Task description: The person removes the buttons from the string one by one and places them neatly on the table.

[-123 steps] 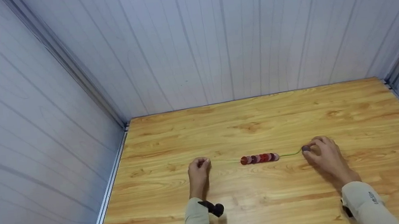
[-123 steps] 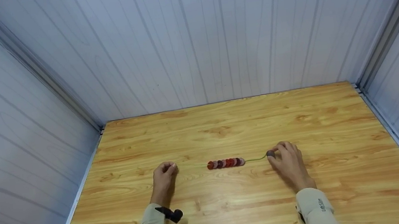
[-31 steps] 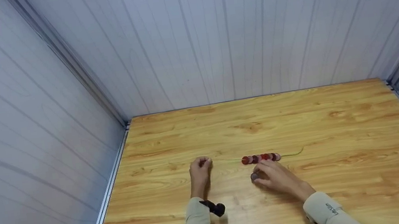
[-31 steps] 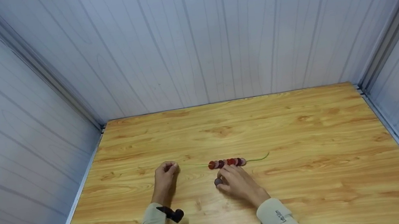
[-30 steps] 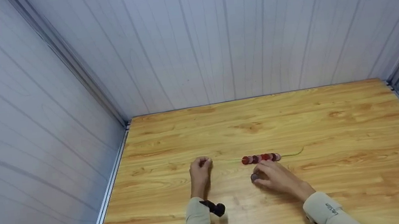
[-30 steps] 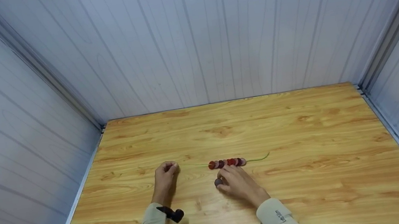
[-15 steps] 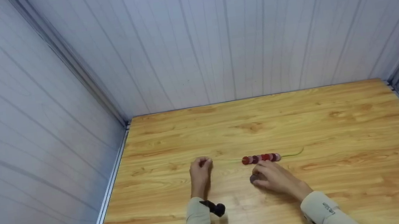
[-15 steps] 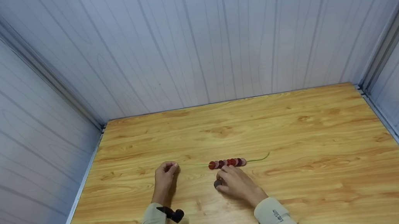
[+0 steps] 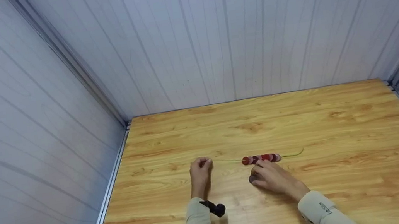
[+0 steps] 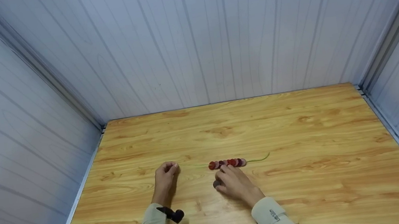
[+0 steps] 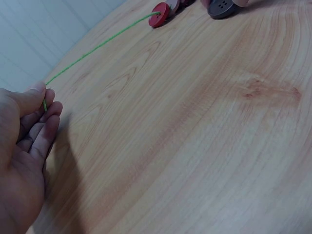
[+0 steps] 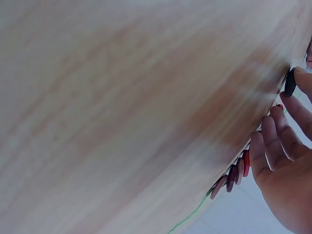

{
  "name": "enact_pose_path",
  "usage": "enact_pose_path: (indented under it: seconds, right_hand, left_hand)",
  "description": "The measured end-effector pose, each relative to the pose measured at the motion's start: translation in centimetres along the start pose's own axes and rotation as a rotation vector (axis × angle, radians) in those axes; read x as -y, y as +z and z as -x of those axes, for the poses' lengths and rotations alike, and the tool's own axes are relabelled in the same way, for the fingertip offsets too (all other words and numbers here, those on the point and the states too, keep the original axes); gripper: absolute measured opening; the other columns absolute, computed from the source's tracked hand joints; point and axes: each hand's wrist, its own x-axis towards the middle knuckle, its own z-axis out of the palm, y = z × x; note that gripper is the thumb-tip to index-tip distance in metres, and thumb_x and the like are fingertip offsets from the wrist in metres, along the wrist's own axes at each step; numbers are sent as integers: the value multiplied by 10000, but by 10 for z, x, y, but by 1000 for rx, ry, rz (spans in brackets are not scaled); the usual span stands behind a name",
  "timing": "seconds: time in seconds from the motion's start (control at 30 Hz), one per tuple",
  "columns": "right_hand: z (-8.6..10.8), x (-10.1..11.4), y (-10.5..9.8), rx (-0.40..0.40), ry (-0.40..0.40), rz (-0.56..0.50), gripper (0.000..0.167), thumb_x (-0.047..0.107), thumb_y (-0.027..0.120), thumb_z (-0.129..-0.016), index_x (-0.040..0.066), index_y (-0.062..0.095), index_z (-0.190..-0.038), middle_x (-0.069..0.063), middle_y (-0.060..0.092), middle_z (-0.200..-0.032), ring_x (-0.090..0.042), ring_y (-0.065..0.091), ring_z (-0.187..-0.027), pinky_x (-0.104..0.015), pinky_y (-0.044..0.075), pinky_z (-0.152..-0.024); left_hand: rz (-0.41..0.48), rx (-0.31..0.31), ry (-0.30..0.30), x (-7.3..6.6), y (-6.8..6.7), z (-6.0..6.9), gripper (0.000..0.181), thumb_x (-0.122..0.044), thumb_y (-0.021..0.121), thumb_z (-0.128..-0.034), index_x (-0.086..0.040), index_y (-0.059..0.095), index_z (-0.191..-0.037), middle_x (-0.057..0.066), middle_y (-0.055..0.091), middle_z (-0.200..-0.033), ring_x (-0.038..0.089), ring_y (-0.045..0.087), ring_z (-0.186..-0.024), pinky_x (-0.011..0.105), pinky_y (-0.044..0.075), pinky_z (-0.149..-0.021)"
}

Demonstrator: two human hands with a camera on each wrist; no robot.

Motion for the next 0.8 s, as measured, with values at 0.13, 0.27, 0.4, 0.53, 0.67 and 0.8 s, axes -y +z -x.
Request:
enact_pose_path:
  seconds: [0.13,0.27,0.4,0.53,0.67,0.8]
  right_hand:
    - [0,0,2,-20,-27,25,202,290,701,-869,137,651,-991,8,559,-956,-152,482,-843,-350,425,-767]
    - [-1,-1,3,-44,-42,39,225,275,723,-850,123,630,-988,-3,551,-944,-161,475,-825,-345,424,-759]
    - [-1,-1,4,-55,-52,49,232,276,728,-844,122,624,-984,-4,542,-936,-159,464,-817,-341,418,-753]
    - [-1,-1,4,-53,-55,60,234,281,727,-845,125,618,-980,-7,539,-937,-161,465,-822,-346,418,-753]
    - [0,-2,4,-48,-43,43,245,283,727,-846,123,621,-997,-9,551,-952,-163,478,-831,-354,422,-752]
    - [2,-2,2,-51,-23,3,262,285,725,-850,117,636,-1031,-12,579,-974,-158,506,-848,-362,441,-756]
  left_hand:
    - [4,8,0,0,0,1,129,-122,642,-915,-6,669,-966,102,644,-903,178,588,-819,289,498,-737]
    - [-2,12,3,1,0,1,136,-125,637,-919,-3,663,-974,107,649,-918,175,588,-826,286,494,-737]
    - [-18,5,14,1,0,0,130,-124,643,-915,-4,664,-961,92,646,-893,156,574,-804,272,480,-713]
    - [-21,4,3,1,0,0,122,-123,645,-913,-11,667,-955,78,644,-877,145,570,-789,264,478,-705]
    - [-21,5,-1,1,0,0,113,-117,645,-912,-15,670,-952,82,647,-874,150,572,-786,263,479,-709]
    - [-23,4,4,0,0,0,114,-114,647,-910,-9,672,-949,86,650,-879,149,571,-791,261,477,-712]
